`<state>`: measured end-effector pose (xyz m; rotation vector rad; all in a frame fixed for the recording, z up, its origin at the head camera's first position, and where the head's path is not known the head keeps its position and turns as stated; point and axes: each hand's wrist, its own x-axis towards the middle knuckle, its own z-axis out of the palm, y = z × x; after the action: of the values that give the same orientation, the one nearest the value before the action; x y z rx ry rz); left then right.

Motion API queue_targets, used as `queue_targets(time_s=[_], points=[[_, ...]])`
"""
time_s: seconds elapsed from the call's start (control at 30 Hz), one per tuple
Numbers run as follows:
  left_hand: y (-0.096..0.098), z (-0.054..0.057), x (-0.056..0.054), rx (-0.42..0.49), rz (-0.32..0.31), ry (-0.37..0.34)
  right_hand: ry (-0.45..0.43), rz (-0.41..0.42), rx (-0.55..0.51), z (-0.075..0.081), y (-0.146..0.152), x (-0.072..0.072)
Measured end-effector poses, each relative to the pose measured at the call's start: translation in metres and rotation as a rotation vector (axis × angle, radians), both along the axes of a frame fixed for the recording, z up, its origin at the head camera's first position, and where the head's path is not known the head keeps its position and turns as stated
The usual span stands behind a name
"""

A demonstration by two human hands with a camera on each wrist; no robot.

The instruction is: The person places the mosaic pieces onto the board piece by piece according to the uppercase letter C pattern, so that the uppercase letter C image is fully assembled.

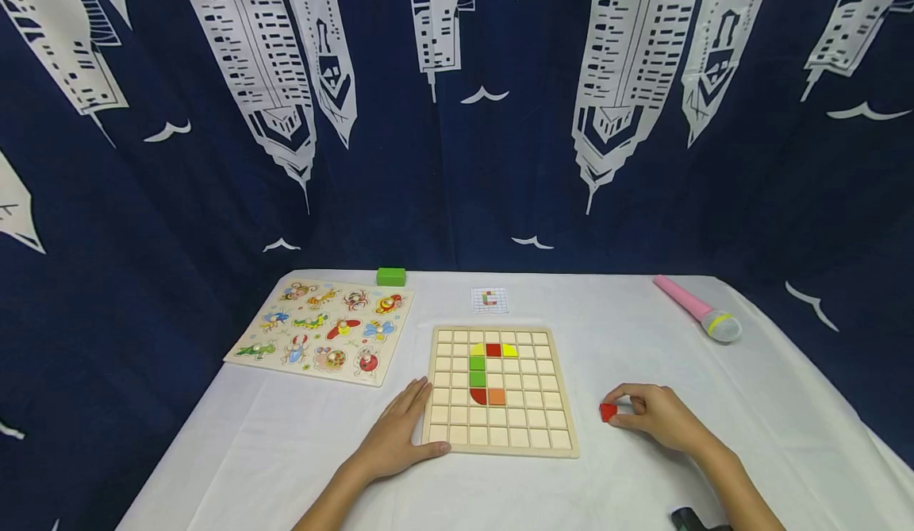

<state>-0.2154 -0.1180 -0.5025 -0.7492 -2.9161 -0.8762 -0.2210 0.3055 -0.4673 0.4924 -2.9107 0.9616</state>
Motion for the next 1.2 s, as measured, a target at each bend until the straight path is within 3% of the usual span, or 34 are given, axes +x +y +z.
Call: queue_targets(time_s=[0.27, 0.43, 0.63, 1.2], points=[[0.001, -0.001, 0.001, -0.001, -0.004, -0.005, 0.074, 0.094, -0.025, 0.003, -0.044, -0.02], [0.003, -0.001, 0.001, 0.001, -0.006, -0.006, 0.065, 0.188, -0.052, 0.004, -0.075, -0.03], [0.003, 0.0, 0.001, -0.003, -0.003, -0.011, 0.064, 0.243, -0.043, 0.002, -0.103, -0.039], [0.003, 0.002, 0.003, -0.005, 0.002, -0.012, 0.073, 0.23, -0.02, -0.006, -0.114, -0.04]])
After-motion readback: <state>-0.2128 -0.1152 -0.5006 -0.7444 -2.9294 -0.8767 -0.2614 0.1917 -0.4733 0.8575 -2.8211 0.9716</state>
